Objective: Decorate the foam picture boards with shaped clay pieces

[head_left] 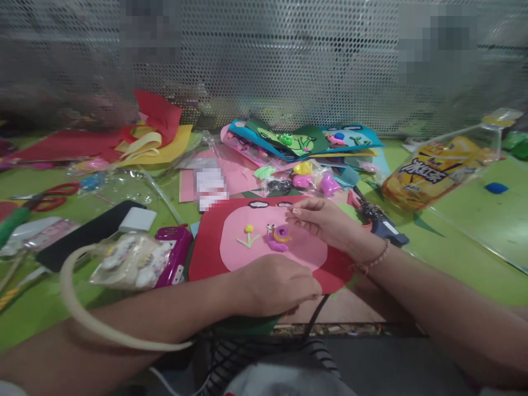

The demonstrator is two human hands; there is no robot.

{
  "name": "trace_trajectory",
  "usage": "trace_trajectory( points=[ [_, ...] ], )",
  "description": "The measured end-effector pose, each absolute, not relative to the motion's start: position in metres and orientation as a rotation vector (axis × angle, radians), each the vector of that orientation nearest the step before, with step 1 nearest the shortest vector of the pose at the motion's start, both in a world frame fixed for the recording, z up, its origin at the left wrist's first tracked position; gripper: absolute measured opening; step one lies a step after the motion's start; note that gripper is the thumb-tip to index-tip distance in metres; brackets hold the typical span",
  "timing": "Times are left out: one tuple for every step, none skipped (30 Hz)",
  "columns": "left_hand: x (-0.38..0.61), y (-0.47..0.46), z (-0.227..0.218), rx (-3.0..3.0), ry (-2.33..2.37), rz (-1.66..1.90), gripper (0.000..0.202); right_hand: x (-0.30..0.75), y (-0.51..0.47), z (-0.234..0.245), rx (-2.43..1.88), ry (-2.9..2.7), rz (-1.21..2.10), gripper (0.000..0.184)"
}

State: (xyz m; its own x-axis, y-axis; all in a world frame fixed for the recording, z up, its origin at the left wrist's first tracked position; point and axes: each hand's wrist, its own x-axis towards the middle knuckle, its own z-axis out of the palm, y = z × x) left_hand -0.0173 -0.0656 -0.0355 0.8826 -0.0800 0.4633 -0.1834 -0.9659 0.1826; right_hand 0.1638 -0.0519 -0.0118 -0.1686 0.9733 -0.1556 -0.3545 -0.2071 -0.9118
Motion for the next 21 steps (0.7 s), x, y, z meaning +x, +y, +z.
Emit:
trace_trajectory(
  points=[
    [-0.0176, -0.0655, -0.0357, 2.832, -0.199, 0.681, 0.015, 0.1644, -0.0517, -0.0124, -0.973, -0.915, 1.627, 0.023],
    [-0.0179, -0.0655, -0.0357, 2.833, -0.199, 0.676, 0.014, 0.1649, -0.0515, -0.0130, -0.963, -0.916, 1.654, 0.025],
    [-0.0181, -0.0655, -0.0357, 2.834, -0.194, 0.676, 0.013, 0.1652, -0.0514, -0.0135, -0.955, -0.921, 1.675, 0.027],
    [-0.0182, -0.0654, -0.0355, 2.837, -0.189, 0.679, 0.012, 0.1654, -0.0513, -0.0138, -0.952, -0.926, 1.689, 0.028],
    [-0.0183, -0.0654, -0.0352, 2.842, -0.185, 0.680, 0.012, 0.1654, -0.0513, -0.0139, -0.951, -0.924, 1.692, 0.027],
    [-0.0182, -0.0654, -0.0347, 2.847, -0.178, 0.683, 0.013, 0.1654, -0.0513, -0.0139, -0.955, -0.919, 1.687, 0.026],
    [-0.0181, -0.0655, -0.0342, 2.850, -0.175, 0.688, 0.013, 0.1653, -0.0514, -0.0138, -0.960, -0.914, 1.678, 0.024],
    [-0.0179, -0.0655, -0.0337, 2.852, -0.175, 0.693, 0.014, 0.1652, -0.0516, -0.0135, -0.961, -0.909, 1.663, 0.022],
    [-0.0176, -0.0655, -0.0331, 2.852, -0.179, 0.693, 0.014, 0.1652, -0.0518, -0.0131, -0.958, -0.904, 1.648, 0.020],
    [-0.0174, -0.0655, -0.0326, 2.851, -0.188, 0.692, 0.015, 0.1652, -0.0521, -0.0127, -0.951, -0.902, 1.636, 0.020],
    [-0.0172, -0.0655, -0.0322, 2.846, -0.192, 0.693, 0.015, 0.1653, -0.0523, -0.0123, -0.941, -0.902, 1.626, 0.021],
    [-0.0171, -0.0654, -0.0318, 2.839, -0.197, 0.694, 0.016, 0.1655, -0.0524, -0.0120, -0.931, -0.901, 1.622, 0.022],
    [-0.0170, -0.0652, -0.0317, 2.832, -0.199, 0.693, 0.016, 0.1657, -0.0524, -0.0119, -0.922, -0.897, 1.622, 0.022],
    [-0.0171, -0.0650, -0.0316, 2.827, -0.201, 0.693, 0.016, 0.1661, -0.0523, -0.0119, -0.917, -0.892, 1.626, 0.022],
    [-0.0172, -0.0649, -0.0316, 2.824, -0.203, 0.692, 0.016, 0.1664, -0.0521, -0.0122, -0.916, -0.886, 1.636, 0.022],
    [-0.0173, -0.0648, -0.0317, 2.825, -0.205, 0.687, 0.015, 0.1668, -0.0518, -0.0126, -0.917, -0.880, 1.651, 0.021],
    [-0.0175, -0.0648, -0.0318, 2.829, -0.205, 0.680, 0.014, 0.1672, -0.0515, -0.0131, -0.918, -0.875, 1.670, 0.020],
    [-0.0177, -0.0650, -0.0319, 2.835, -0.202, 0.675, 0.014, 0.1674, -0.0512, -0.0137, -0.917, -0.872, 1.692, 0.019],
    [-0.0179, -0.0653, -0.0320, 2.840, -0.195, 0.675, 0.013, 0.1676, -0.0510, -0.0143, -0.915, -0.873, 1.715, 0.020],
    [-0.0180, -0.0658, -0.0320, 2.843, -0.192, 0.677, 0.014, 0.1676, -0.0509, -0.0148, -0.911, -0.877, 1.736, 0.021],
    [-0.0181, -0.0663, -0.0320, 2.846, -0.187, 0.683, 0.014, 0.1676, -0.0509, -0.0151, -0.908, -0.881, 1.749, 0.022]
  ],
)
